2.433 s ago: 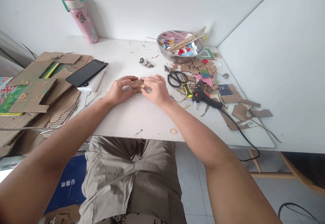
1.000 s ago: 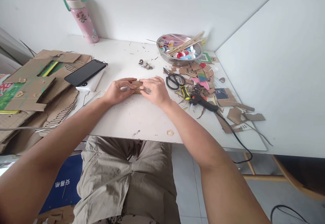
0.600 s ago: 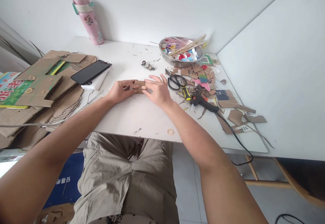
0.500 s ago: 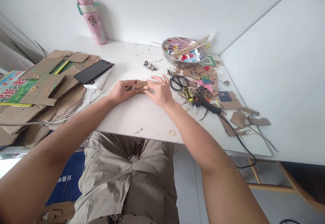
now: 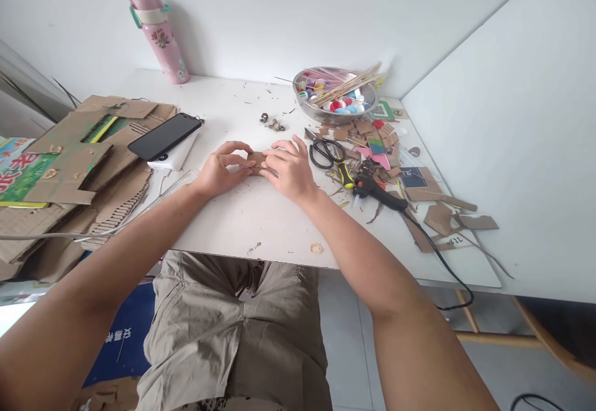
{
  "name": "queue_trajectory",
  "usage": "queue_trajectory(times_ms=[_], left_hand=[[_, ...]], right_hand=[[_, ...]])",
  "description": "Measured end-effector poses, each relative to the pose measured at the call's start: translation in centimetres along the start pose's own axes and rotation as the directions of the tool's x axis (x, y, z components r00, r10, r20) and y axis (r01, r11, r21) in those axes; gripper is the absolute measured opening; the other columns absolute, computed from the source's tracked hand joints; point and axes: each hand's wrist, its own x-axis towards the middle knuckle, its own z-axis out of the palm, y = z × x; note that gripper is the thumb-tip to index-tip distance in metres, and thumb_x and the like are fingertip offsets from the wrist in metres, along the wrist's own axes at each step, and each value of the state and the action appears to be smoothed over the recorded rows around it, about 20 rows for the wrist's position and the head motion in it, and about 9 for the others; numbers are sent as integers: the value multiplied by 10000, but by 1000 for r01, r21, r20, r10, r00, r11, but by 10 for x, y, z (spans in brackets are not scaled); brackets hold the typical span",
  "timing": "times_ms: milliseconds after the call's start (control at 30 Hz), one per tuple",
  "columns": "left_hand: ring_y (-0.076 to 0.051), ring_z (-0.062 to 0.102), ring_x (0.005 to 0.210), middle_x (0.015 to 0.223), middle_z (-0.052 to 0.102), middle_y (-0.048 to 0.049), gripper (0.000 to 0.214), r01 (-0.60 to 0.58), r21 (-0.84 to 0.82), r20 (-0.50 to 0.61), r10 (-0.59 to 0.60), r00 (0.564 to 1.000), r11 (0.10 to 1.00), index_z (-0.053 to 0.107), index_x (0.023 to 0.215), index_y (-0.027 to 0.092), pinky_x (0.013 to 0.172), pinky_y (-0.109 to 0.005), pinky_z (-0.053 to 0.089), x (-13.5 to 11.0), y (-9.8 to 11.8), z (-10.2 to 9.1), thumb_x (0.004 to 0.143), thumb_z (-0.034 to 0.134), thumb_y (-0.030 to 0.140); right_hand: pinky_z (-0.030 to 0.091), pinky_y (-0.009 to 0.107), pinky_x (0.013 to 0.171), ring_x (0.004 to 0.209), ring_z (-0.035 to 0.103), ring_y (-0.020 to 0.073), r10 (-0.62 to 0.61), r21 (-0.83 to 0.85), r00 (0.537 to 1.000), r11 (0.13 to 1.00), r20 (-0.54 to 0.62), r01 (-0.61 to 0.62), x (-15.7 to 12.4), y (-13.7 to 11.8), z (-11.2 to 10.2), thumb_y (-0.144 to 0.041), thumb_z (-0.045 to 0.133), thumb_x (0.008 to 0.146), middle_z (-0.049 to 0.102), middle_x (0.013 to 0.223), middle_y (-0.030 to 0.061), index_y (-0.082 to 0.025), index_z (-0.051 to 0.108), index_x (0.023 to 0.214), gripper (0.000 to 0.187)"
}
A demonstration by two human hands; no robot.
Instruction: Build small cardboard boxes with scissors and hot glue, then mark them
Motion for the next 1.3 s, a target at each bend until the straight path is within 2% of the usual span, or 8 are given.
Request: queue_trajectory(times_ms=[233,333,633,833,933,1067,1167,1300], left_hand=[[-256,762,1129,1196,816,-74,91,-103,95,3,103,995,990,835,996,270,1006,-466,650,3,-3,-1,963,761,309],[-269,761,1140,1178,828,-82,104,-107,125,22,105,994,986,831,987,271,1019,-487,635,4,-1,-3,963,745,325],[-278,745,1169,1247,815,-67,81,9,165,44,-17,999,986,812,944,318,1148,-540,552,3,11,-7,941,731,324],[-323,709,1357,1366,782,-114,89,112,44,45,-114,992,993,797,946,269,1193,-522,554,1,12,-4,901,745,327],[-306,731,1313,1368,789,-103,148,169,13,106,-169,980,986,784,1016,258,1212,-511,546,2,16,-3,881,733,288],[-273,755,1217,1287,808,-58,169,207,25,134,-209,969,978,751,1037,247,1309,-570,431,3,21,-3,878,702,217],[-276,749,1207,1253,811,-50,164,228,-5,129,-225,966,974,748,1022,253,1261,-534,478,3,21,-2,864,717,224],[-275,754,1166,1175,822,-47,160,231,-60,115,-223,968,971,752,969,253,1103,-436,581,5,18,0,811,736,234]], right_hand=[[418,718,1263,1182,725,364,13,18,1000,1000,-3,-13,0,1,2,-281,733,945,882,1077,42,-302,781,873,90],[401,725,1283,1202,723,371,39,21,999,999,23,-39,2,-4,0,-288,713,957,873,1060,48,-301,784,913,85],[322,707,1367,1305,685,374,91,8,991,996,99,-92,5,-14,-2,-308,663,984,847,1198,54,-331,798,971,138],[424,689,1302,1359,694,376,98,40,991,994,90,-102,9,-15,-4,-288,719,927,852,1258,50,-311,745,866,70],[502,685,1231,1369,703,395,107,84,990,990,93,-115,9,-10,-6,-291,768,883,859,1261,60,-299,725,857,51],[544,703,1180,1370,709,414,120,142,989,981,82,-131,6,-3,-5,-267,793,842,866,1237,62,-302,726,903,97],[558,700,1167,1353,721,416,128,125,989,983,69,-136,4,-3,-3,-263,793,836,868,1217,63,-305,723,919,116],[563,674,1167,1337,735,417,132,84,988,987,86,-139,5,-4,-4,-263,774,855,872,1155,72,-302,740,947,106]])
